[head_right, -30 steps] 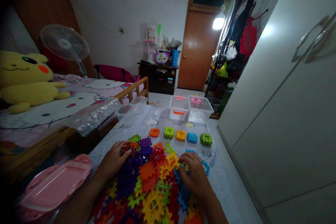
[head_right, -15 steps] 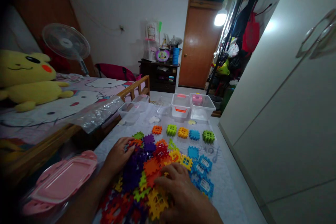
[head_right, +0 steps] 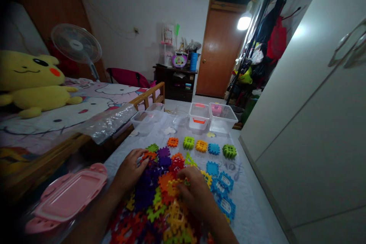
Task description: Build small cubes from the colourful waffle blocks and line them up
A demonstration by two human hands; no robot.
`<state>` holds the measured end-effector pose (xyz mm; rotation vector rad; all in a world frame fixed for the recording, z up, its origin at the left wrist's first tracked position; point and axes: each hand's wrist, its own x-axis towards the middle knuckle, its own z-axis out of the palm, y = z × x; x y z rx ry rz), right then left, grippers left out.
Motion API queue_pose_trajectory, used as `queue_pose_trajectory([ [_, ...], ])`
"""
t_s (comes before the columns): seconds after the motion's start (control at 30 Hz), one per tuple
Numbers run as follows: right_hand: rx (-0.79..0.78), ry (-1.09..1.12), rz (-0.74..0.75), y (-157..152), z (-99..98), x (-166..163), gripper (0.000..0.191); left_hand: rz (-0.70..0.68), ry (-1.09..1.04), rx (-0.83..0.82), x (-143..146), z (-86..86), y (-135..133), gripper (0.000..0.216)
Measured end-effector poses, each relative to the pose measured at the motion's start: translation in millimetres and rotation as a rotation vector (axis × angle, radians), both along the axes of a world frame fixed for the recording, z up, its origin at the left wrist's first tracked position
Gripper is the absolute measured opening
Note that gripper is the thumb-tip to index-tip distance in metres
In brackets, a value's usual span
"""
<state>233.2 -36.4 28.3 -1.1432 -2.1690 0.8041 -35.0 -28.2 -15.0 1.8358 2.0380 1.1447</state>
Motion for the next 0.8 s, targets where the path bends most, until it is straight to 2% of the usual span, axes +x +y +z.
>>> queue_pose_trajectory([
  [0.07, -0.002, 0.107, -0.131, 10.6, -0.7, 14.0, 0.008, -0.002, 0.001, -0.002, -0.7, -1.7, 0.6, 0.03],
  [0.13, 0.056, 0.173, -0.299, 20.5, -1.4, 32.6, 0.014, -0.008, 0.008, 0.003, -1.7, -4.4, 1.4, 0.031],
  [0.2, 0.119, 0.15, -0.397, 27.8, -4.2, 50.5, 0.015, -0.016, 0.016, 0.008, -2.9, -6.8, 2.2, 0.032],
  [0.27, 0.161, 0.071, -0.431, 31.4, -9.4, 63.0, 0.013, -0.021, 0.019, 0.007, -3.7, -8.1, 2.5, 0.033],
  [0.43, 0.134, -0.163, -0.306, 27.4, -18.5, 68.0, 0.012, -0.014, 0.015, -0.002, -3.8, -6.1, 1.2, 0.033],
  [0.6, 0.012, -0.341, -0.17, 17.0, -8.9, 64.6, 0.022, -0.014, 0.016, -0.008, -4.0, -5.9, 0.7, 0.034],
  [0.8, -0.066, -0.376, -0.181, 13.7, -7.6, 63.1, 0.019, -0.021, 0.012, -0.011, -6.3, -8.7, 2.5, 0.034],
])
